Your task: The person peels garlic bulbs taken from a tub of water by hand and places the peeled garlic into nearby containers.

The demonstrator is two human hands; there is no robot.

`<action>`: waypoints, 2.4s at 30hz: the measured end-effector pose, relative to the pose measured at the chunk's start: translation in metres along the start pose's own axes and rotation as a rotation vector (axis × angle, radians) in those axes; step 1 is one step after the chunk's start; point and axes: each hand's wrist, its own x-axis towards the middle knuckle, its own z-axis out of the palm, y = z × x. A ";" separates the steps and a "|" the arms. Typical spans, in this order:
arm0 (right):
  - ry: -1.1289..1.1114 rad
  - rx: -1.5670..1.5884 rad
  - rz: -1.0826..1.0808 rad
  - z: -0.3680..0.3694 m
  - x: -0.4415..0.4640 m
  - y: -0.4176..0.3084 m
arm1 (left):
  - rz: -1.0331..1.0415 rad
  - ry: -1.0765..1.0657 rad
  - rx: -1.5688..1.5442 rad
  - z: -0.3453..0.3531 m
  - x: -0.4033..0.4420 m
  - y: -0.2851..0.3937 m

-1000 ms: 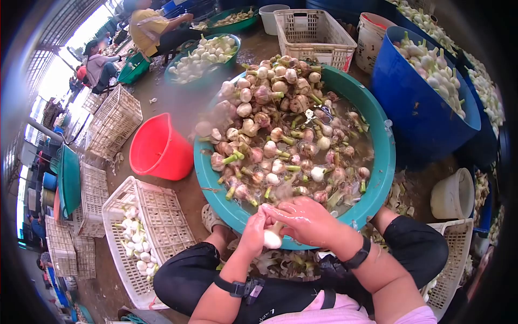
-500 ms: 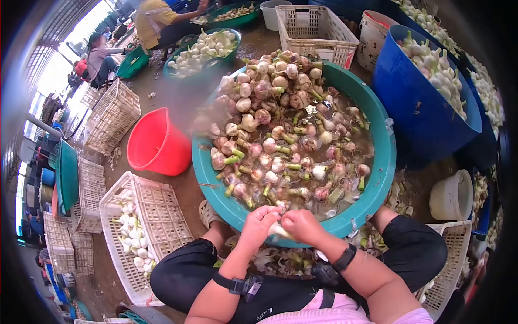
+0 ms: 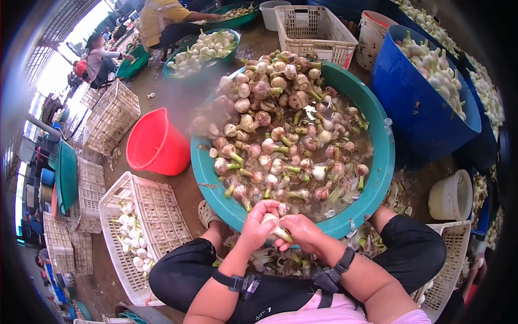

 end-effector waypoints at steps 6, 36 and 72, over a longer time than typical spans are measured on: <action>0.197 -0.814 -0.895 -0.012 0.011 0.010 | -0.365 -0.032 -0.050 -0.005 0.002 0.017; 0.175 -0.794 -0.923 0.027 -0.014 -0.040 | 0.044 0.396 -0.238 -0.016 -0.016 0.018; 0.056 -1.075 -0.664 0.047 0.007 0.006 | -0.222 0.859 -0.472 -0.031 -0.022 0.037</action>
